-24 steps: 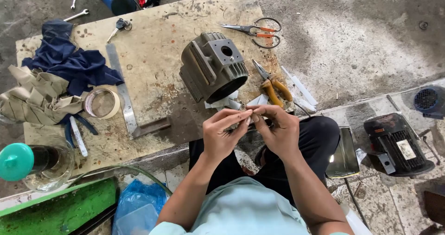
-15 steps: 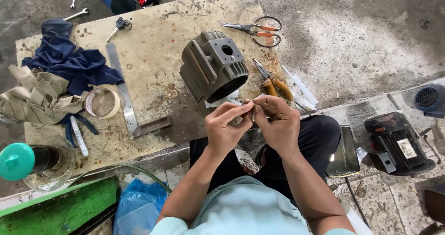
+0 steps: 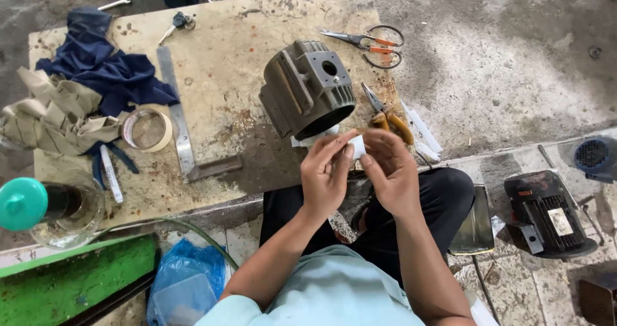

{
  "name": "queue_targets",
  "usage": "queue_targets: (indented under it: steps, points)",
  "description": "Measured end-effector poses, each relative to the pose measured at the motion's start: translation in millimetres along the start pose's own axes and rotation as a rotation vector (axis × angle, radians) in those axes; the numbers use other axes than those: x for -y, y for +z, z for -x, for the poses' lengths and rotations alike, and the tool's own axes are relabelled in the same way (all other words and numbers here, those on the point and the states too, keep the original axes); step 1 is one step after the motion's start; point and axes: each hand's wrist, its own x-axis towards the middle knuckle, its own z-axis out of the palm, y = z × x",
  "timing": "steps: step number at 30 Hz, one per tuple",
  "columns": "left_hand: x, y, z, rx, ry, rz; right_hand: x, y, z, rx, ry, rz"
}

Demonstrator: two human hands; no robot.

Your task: A person is seen placing insulation strips into the slots of a motor stator at a repair bench.

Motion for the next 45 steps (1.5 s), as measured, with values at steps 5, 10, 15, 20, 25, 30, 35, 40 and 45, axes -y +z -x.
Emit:
queue_targets:
  steps: [5, 10, 15, 20, 25, 30, 35, 40, 45]
  points:
    - [3, -7, -3, 0.054, -0.083, 0.142, -21, 5, 3, -0.075, -0.006, -0.016]
    - [-3, -18, -10, 0.146, -0.048, 0.004, -11, -3, -6, -0.120, -0.102, 0.047]
    - [1, -23, -12, 0.177, 0.099, -0.140, -26, -11, -3, -0.069, -0.094, 0.120]
    - [6, -22, -14, 0.189, 0.027, -0.086, 1, -3, -11, -0.034, -0.178, 0.190]
    - [10, -21, -8, 0.155, -0.039, 0.014, -5, -7, -11, 0.021, -0.136, 0.276]
    - [3, -20, -8, 0.105, 0.067, -0.092, -19, -14, -4, 0.014, -0.115, 0.286]
    - [7, -18, -10, 0.117, 0.082, -0.106, -16, -9, -3, -0.030, -0.114, 0.179]
    - [14, -18, -5, 0.109, 0.099, -0.170, -6, 1, -3, -0.052, -0.080, 0.149]
    - [18, -22, 2, 0.118, 0.148, -0.266, -9, 4, -6, -0.056, -0.035, 0.200]
